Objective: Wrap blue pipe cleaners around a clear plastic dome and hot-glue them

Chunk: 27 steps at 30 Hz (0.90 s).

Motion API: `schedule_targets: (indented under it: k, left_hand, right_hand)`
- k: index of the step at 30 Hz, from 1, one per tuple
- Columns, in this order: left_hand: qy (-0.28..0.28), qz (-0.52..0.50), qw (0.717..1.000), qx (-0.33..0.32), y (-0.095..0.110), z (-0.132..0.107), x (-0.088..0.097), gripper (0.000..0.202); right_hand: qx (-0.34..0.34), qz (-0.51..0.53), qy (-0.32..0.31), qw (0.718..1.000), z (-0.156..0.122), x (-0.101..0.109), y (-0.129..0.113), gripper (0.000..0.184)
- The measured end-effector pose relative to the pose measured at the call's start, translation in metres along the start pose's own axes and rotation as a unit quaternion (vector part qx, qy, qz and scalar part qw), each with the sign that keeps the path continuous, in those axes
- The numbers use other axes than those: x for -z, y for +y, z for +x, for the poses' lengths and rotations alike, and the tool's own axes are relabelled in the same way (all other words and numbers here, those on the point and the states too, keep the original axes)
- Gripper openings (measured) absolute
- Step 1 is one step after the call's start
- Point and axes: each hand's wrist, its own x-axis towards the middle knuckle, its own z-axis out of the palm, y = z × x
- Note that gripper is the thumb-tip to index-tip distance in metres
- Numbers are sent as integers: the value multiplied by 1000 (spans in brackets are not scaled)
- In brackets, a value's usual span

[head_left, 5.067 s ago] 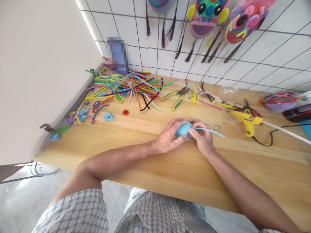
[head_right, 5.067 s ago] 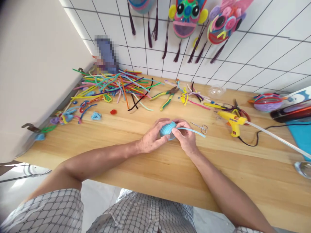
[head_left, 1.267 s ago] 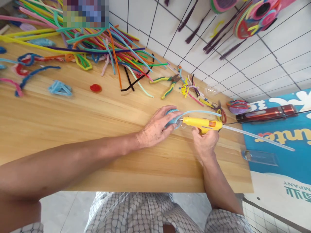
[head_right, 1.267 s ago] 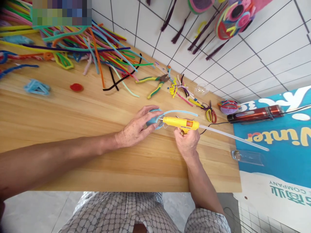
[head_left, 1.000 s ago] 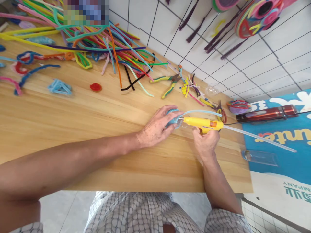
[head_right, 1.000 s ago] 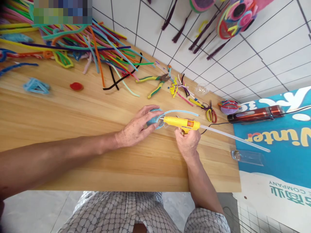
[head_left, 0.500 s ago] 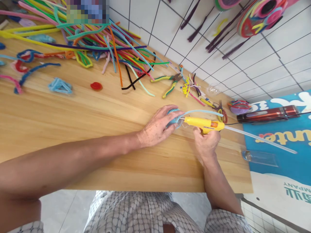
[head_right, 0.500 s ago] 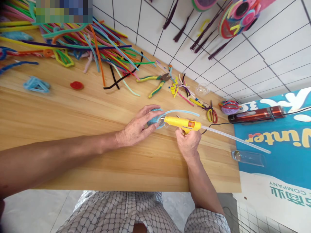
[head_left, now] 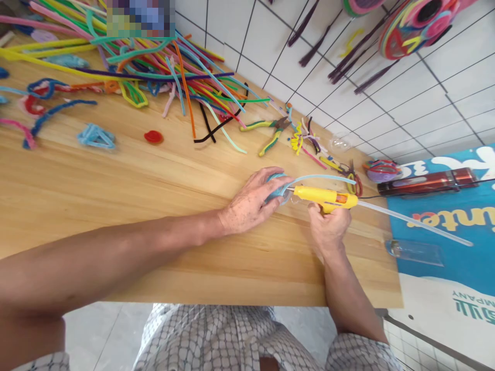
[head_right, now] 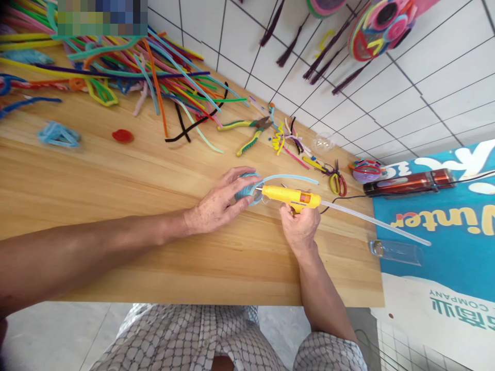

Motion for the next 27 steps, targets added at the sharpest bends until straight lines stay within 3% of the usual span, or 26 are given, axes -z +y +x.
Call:
schedule_targets:
  k: [27]
  left_hand:
    - [8,5,1000,-14,-1,0,0,48]
  right_hand:
    - [2,-10,23,1000,-1,-4,6,15]
